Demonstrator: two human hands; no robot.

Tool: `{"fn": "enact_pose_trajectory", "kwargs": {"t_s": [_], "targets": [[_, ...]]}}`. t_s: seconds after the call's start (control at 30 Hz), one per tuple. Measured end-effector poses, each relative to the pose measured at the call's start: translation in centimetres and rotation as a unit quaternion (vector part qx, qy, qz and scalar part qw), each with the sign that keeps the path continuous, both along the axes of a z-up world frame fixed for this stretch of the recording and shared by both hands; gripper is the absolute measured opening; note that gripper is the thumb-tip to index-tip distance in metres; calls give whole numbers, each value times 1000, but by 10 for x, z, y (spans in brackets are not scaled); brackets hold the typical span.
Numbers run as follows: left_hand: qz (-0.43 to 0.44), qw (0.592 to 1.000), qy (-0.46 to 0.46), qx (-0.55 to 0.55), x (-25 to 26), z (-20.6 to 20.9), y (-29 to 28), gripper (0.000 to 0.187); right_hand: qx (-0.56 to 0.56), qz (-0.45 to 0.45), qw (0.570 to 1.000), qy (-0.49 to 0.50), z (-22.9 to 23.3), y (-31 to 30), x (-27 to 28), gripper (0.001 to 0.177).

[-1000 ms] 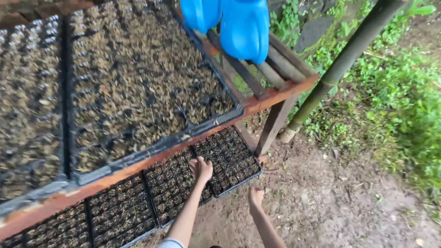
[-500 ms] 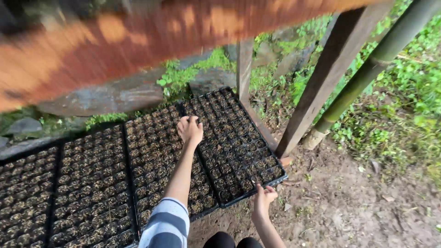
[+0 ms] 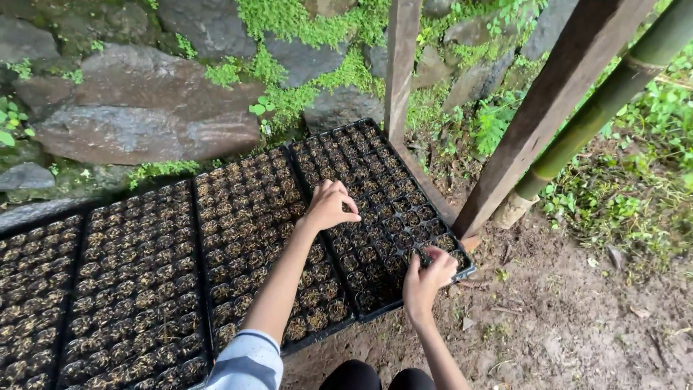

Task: The person waters seedling trays arranged on a wooden table using a blue watering can. After watering, they pick up a tray from the ground and place it on the table among the others.

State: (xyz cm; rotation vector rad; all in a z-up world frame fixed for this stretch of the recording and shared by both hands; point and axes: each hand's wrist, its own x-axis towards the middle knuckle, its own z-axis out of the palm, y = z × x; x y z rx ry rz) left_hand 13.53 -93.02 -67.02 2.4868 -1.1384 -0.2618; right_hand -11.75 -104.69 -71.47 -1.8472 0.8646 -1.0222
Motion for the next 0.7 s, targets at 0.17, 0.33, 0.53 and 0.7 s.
{"fn": "enact_pose_trajectory", "kwargs": {"t_s": [0.17,0.33,0.53,0.7], "targets": [[-13,995,-81,-59,1,-21,5,19,-64,-2,997,38,-21,-17,19,22],[-14,994,-99,-51,7,-29,10,16,-70,-1,997,36,-29,-20,25,21],[-12,995,-81,-55,-2,-24,9,17,-60,13,997,38,-18,-19,25,18],[4,995,-72,-69,-6,-23,8,10,-54,25,998,34,-20,-18,25,19]]}}
